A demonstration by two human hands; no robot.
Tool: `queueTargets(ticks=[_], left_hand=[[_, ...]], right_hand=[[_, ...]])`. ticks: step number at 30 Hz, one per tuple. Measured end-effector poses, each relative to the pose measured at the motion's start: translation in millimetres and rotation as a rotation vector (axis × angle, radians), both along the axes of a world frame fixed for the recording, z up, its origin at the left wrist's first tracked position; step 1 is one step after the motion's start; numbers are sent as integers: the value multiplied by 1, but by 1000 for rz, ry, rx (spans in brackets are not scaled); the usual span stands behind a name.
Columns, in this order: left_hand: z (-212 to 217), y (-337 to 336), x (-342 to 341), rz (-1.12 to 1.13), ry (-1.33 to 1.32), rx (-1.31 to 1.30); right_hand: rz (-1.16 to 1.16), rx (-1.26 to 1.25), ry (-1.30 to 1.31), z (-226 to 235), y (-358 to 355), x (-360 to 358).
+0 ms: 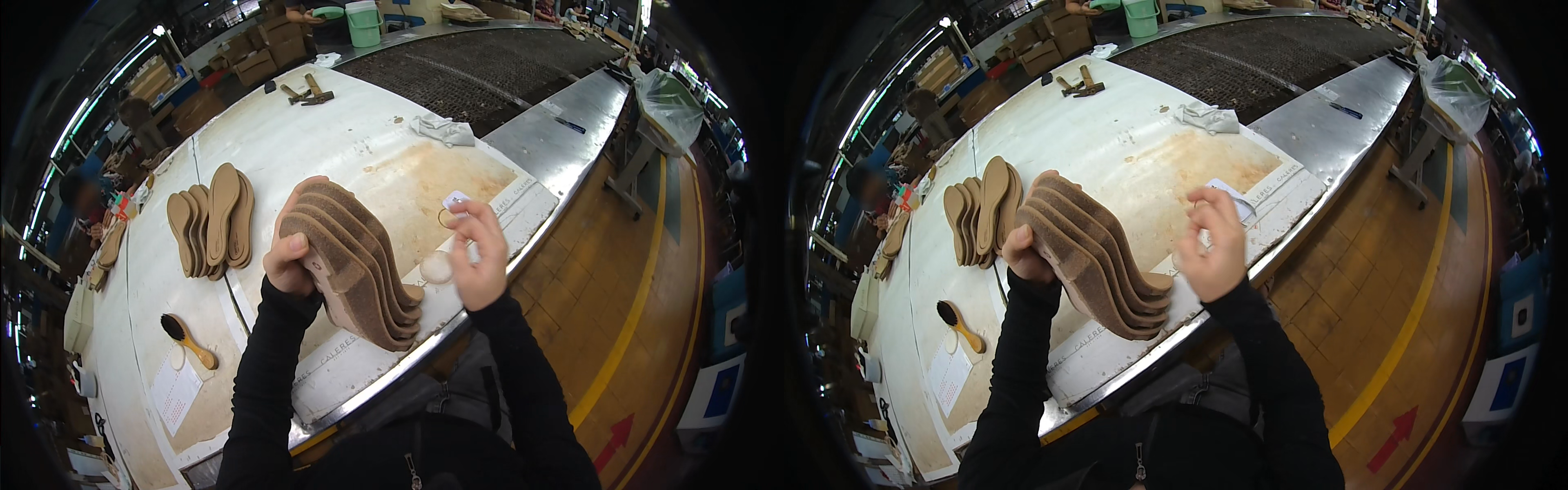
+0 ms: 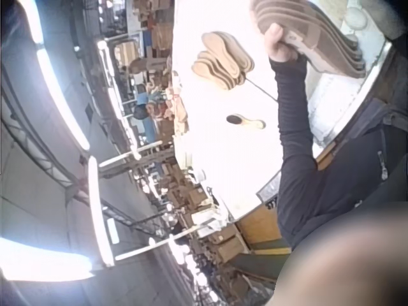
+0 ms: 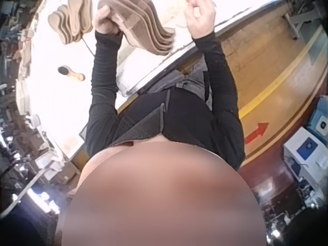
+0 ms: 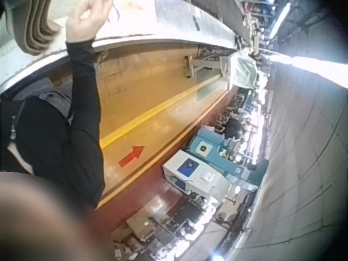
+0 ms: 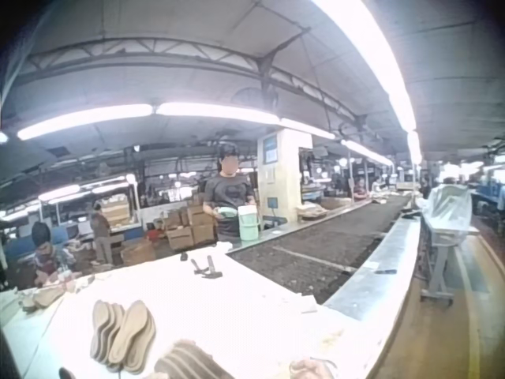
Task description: The person smooths the edges of stacked shoe insoles using a small white tool. They repeatedly rub the edges, flip the stack, and continue smoothing. Finally, they carry the stack to another workstation and place it on a table.
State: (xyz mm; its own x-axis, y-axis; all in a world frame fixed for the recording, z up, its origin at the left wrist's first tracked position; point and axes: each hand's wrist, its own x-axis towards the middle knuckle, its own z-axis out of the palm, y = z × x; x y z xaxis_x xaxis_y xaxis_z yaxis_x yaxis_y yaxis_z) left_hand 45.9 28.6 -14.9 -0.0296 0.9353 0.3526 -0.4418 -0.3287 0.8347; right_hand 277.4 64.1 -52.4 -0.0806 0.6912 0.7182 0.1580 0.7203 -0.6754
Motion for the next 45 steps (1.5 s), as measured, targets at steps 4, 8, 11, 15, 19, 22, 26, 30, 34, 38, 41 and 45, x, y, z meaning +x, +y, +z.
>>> queueTargets(ticks=[4, 8, 11, 15, 19, 22, 26, 30, 34, 38, 41, 45], left_hand=[[-5, 3, -6, -1, -33, 0], [-6, 3, -10, 41, -43, 9], [2, -2, -9, 137, 3, 50], [14, -26, -13, 356, 222, 225], [19, -40, -10, 370, 696, 796], [4, -66, 5, 247, 998, 574], [-32, -102, 3, -67, 1212, 212], [-51, -127, -10, -128, 919, -99], [-81, -127, 7, 651, 677, -431], [-126, -123, 27, 553, 1100, -548], [-130, -112, 26, 520, 1088, -359], [-107, -109, 30, 263, 238, -525]], right_hand=[[118, -409, 83, -34, -16, 42], [159, -592, 61, -55, -48, 55], [210, -607, 122, -72, -60, 56], [260, -693, 203, -80, -66, 52], [345, -738, 170, -81, -63, 38], [394, -703, 161, -82, -64, 25], [420, -687, 87, -95, -60, 20], [523, -725, 127, -94, -55, 0], [617, -794, 127, -80, -64, -36], [633, -774, 99, -94, -71, -48], [644, -736, 159, -93, -67, -50], [755, -692, 264, -98, -59, -50]])
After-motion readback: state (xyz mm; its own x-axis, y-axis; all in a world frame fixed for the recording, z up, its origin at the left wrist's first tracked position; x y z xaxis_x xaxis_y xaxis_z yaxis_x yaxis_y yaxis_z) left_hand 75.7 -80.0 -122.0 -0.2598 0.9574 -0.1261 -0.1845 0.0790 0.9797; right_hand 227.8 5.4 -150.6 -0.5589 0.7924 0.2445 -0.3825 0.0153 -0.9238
